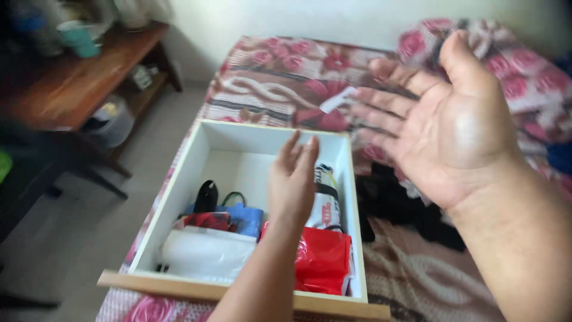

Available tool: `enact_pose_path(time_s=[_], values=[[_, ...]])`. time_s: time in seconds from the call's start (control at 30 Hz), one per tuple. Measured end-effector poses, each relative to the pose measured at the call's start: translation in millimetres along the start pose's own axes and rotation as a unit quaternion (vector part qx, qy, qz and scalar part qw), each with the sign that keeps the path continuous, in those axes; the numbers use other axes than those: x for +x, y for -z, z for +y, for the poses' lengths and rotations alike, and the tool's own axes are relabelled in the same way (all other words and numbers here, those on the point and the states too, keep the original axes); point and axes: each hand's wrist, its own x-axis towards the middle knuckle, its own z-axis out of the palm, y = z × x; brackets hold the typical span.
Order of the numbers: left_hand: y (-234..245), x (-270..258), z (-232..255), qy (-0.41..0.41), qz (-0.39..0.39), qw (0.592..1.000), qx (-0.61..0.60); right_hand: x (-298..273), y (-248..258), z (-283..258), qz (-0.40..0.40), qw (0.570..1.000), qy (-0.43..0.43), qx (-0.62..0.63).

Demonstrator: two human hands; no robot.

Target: Organize items in a bedroom drawer and tidy small objects on the bed.

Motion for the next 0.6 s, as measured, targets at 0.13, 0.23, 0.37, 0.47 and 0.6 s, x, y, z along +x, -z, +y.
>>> enact_pose_path(time_s=[0.13,0.23,0.37,0.47,0.6], values=[[-42,-13,31,0.035,-0.047,0.994,-0.091,15,-10,19,-0.035,0.997,-0.001,-0.075],[-53,-18,34,-0.058,-0.077,0.983,-0.158,16,-27,44,-0.06,0.995,-0.028,-0.073],[-43,-27,25,-0.079,0.053,0.992,0.078,23,-29,62,-0.068,0.994,-0.089,-0.022],[-64,-35,6,0.016,0.068,0.994,0.086,38,18,70,-0.028,0.99,-0.134,-0.017],[-128,-12,-60,-0.036,0.075,0.98,0.179,75,123,65,-0.052,0.985,-0.145,-0.079]])
